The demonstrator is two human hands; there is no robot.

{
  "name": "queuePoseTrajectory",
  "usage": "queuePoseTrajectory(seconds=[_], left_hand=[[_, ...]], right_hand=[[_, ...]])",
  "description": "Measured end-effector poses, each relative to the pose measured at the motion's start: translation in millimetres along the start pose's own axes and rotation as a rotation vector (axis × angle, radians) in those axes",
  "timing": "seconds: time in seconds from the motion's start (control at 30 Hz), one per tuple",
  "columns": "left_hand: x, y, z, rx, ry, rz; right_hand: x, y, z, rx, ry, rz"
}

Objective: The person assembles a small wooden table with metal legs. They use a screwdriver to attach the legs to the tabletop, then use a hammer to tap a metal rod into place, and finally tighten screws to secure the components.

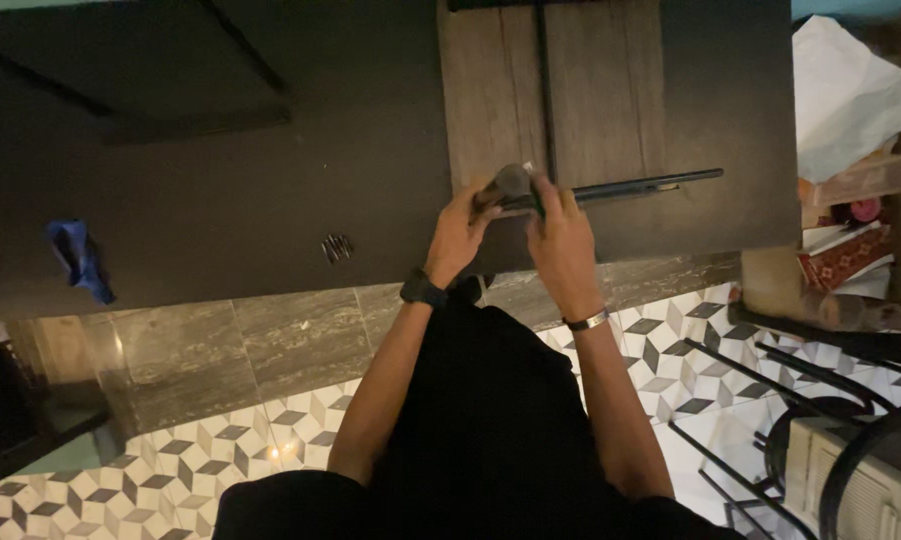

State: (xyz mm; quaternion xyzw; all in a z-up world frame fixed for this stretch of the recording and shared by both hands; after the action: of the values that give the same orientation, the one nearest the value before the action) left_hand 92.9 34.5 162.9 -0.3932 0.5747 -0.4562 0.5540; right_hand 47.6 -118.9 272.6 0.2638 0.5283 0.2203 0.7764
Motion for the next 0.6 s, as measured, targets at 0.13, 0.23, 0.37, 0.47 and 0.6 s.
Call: queuePoseTrajectory(seconds=[0.13, 0.23, 0.37, 0.47, 0.6], left_hand=[[-3, -8, -2, 0.09, 0.02, -0.007], [-8, -12, 3, 0.132, 0.01, 0.008], [-7, -13, 3, 0.183, 0.034, 0.04], [-3, 6, 5, -0.007, 0.082, 0.078], [-9, -13, 6, 0.137, 0.023, 0.005]], right_hand=[[-2, 5, 1, -0.172, -0.033, -0.119], [-9, 13, 0, -0.209, -0.116, -0.169], [0, 0, -6, 0.013, -0.036, -0.097], [0, 4, -10, 0.007, 0.001, -0.121], [-1, 15, -7, -0.073, 0.023, -0.151]])
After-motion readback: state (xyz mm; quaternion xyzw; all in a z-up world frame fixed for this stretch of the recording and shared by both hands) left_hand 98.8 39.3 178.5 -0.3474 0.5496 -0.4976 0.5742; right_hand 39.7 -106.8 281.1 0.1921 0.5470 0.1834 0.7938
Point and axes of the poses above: each hand's wrist, its own z-axis towards the middle knuckle, its own x-axis out of the palm, y = z × x, the point moved 10 cm from there along z, towards the middle knuckle, and after that the axes turned 9 degrees about -y, right-handed, at the moved point
